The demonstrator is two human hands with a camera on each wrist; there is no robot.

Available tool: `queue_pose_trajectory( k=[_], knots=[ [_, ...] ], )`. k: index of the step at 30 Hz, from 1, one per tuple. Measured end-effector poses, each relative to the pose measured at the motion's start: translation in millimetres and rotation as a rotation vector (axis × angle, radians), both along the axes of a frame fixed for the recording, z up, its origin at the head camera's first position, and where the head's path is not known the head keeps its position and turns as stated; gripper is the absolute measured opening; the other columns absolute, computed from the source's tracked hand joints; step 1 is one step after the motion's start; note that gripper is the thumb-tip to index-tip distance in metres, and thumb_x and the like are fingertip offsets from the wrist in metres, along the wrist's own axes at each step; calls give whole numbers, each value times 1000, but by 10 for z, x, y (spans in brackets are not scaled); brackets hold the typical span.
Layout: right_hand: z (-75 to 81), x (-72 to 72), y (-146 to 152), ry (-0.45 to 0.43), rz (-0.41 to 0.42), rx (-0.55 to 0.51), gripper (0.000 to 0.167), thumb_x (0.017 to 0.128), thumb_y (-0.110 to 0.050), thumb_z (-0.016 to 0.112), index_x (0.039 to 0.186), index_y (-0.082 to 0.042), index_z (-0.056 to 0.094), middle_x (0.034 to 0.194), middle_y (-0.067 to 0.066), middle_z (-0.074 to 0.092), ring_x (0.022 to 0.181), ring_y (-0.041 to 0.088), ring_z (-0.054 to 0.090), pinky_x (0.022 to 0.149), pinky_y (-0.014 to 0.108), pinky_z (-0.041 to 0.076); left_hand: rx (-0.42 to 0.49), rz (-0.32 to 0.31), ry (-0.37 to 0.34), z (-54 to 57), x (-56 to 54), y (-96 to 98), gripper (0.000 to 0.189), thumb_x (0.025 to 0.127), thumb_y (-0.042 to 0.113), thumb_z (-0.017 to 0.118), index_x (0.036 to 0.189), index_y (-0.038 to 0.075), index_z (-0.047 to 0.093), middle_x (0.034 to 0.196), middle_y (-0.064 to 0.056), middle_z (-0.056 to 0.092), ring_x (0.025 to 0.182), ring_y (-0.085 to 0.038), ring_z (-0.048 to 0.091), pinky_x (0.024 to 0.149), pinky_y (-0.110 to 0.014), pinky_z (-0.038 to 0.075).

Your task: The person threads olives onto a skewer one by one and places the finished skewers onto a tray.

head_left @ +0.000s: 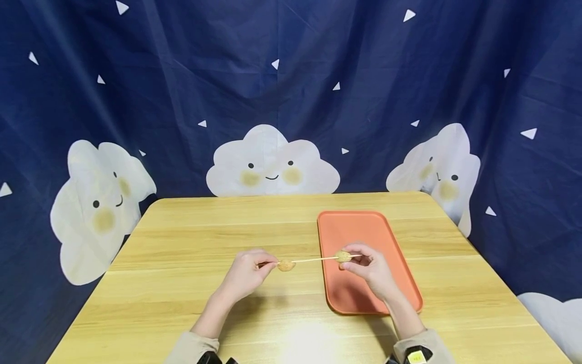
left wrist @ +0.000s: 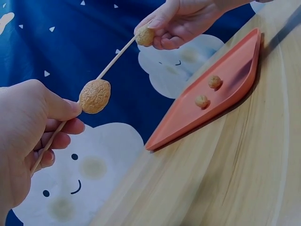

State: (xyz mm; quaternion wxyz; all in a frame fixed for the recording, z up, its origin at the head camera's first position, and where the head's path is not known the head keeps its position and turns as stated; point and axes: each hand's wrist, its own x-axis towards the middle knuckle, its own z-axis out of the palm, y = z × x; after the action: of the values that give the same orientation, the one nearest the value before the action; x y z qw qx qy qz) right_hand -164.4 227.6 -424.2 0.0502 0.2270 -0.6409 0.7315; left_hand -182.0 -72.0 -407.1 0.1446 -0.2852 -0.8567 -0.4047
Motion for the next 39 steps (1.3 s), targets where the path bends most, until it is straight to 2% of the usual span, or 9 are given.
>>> queue_pose_trajectory(
  k=[4,8,16,26,32,39],
  knots=[
    [-15,9,-24,-28,29,-89,35,80,16,57,106,-6,65,90,3,68,78,17,65,68,25,53,4,-7,18,2,-1,-29,7,78,6,72,82,11,74,79,7,65,72,-6,58,64,-23,48],
    [-26,5,-37,-34,36,-133,36,81,18,55,105,-6,66,89,4,67,77,16,64,68,25,53,7,-12,30,7,10,-28,7,78,5,72,81,11,74,79,6,66,71,-6,59,63,-23,49],
    [35,16,-20,-51,-52,-29,35,80,13,61,101,-14,69,86,-1,69,72,15,66,55,15,44,23,-27,43,14,20,12,6,79,5,72,81,10,74,78,4,66,71,-7,60,63,-22,49],
    [54,17,-11,-35,-54,-3,34,78,12,64,101,-12,69,86,-2,68,70,15,66,52,15,41,19,-10,13,37,34,53,7,79,5,71,81,11,74,78,5,66,71,-7,59,62,-22,49],
    [41,1,-13,-49,-45,-23,36,77,13,64,100,-13,70,88,-1,67,71,14,65,54,17,45,30,-15,-2,31,26,72,7,78,4,71,81,10,74,78,5,66,71,-7,60,62,-22,49],
    [-1,-22,-36,-31,-4,-63,36,77,17,62,101,-9,69,94,0,65,77,13,64,66,29,53,37,-23,10,33,26,80,7,79,4,71,81,10,74,77,3,66,71,-7,60,62,-22,50]
  ],
)
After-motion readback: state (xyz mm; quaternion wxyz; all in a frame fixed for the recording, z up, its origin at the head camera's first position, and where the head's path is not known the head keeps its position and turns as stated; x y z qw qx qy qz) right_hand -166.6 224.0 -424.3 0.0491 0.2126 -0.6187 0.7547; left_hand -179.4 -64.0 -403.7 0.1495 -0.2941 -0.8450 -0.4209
